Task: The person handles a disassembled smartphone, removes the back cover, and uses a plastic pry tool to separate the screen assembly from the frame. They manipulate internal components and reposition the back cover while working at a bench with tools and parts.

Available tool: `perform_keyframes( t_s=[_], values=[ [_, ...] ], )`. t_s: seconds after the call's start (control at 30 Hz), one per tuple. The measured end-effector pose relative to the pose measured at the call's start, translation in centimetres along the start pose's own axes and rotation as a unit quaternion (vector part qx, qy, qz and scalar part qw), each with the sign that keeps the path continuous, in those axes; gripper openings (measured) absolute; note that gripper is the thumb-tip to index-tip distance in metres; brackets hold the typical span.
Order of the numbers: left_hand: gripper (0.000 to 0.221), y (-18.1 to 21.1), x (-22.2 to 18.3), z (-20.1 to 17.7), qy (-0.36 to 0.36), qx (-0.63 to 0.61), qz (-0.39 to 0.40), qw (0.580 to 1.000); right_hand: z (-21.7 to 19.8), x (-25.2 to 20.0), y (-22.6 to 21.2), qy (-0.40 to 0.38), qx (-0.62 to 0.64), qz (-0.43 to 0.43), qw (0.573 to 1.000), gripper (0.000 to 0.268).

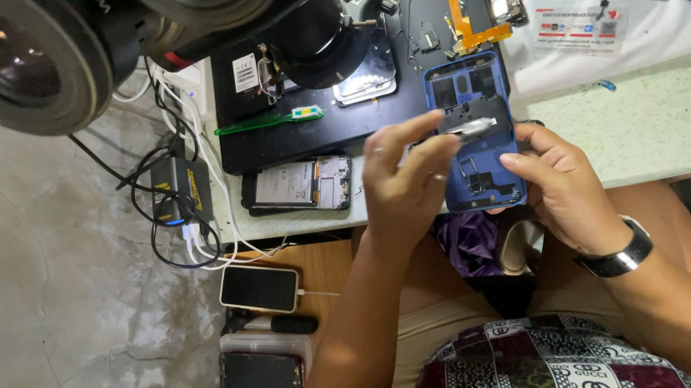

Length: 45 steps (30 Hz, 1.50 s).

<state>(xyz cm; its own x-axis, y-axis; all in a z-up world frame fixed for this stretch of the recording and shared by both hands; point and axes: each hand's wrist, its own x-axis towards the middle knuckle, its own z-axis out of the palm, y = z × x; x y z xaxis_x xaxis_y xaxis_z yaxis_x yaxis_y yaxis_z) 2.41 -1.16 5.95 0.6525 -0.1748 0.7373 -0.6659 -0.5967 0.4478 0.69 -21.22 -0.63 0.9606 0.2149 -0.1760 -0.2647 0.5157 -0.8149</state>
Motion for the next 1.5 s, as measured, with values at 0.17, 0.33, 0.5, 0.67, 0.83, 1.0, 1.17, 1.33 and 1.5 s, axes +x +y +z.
perform_keyframes(
  t_s=[0.17,0.33,0.5,0.67,0.83,1.0,1.17,1.33,1.5],
  values=[
    [0.014,0.2,-0.3,-0.1,0.045,0.004,-0.097,0.994,-0.1,-0.2,0.3,-0.009,-0.001,-0.007,1.0,0.028],
    [0.014,1.1,-0.5,0.7,-0.015,-0.063,-0.191,0.979,0.6,-0.6,0.3,0.005,0.015,0.015,1.0,0.03],
    [0.016,1.9,0.0,0.9,-0.042,0.053,-0.148,0.987,1.6,-0.7,0.7,-0.012,0.048,-0.018,0.999,0.033],
    [0.046,3.1,-0.3,-0.4,-0.101,0.046,-0.178,0.978,2.2,-0.7,2.2,-0.004,-0.011,-0.022,1.0,0.044],
    [0.066,3.5,-0.7,-2.2,-0.113,0.056,-0.231,0.965,3.5,-0.7,4.4,-0.112,0.044,-0.025,0.992,0.066],
    [0.056,2.7,-0.6,-4.2,-0.09,0.099,-0.212,0.968,5.2,-1.2,5.0,-0.225,0.115,-0.007,0.968,0.088],
    [0.052,2.9,0.8,-8.7,-0.129,0.04,-0.229,0.964,6.3,-1.3,4.1,-0.284,0.057,-0.011,0.957,0.076],
    [0.053,4.3,4.2,-15.2,-0.224,-0.089,-0.248,0.938,5.8,-1.6,3.0,-0.257,0.014,0.041,0.965,0.068],
    [0.055,7.7,8.1,-19.5,-0.261,-0.159,-0.263,0.915,5.4,-2.0,3.3,-0.259,0.012,0.046,0.965,0.062]
  ],
)
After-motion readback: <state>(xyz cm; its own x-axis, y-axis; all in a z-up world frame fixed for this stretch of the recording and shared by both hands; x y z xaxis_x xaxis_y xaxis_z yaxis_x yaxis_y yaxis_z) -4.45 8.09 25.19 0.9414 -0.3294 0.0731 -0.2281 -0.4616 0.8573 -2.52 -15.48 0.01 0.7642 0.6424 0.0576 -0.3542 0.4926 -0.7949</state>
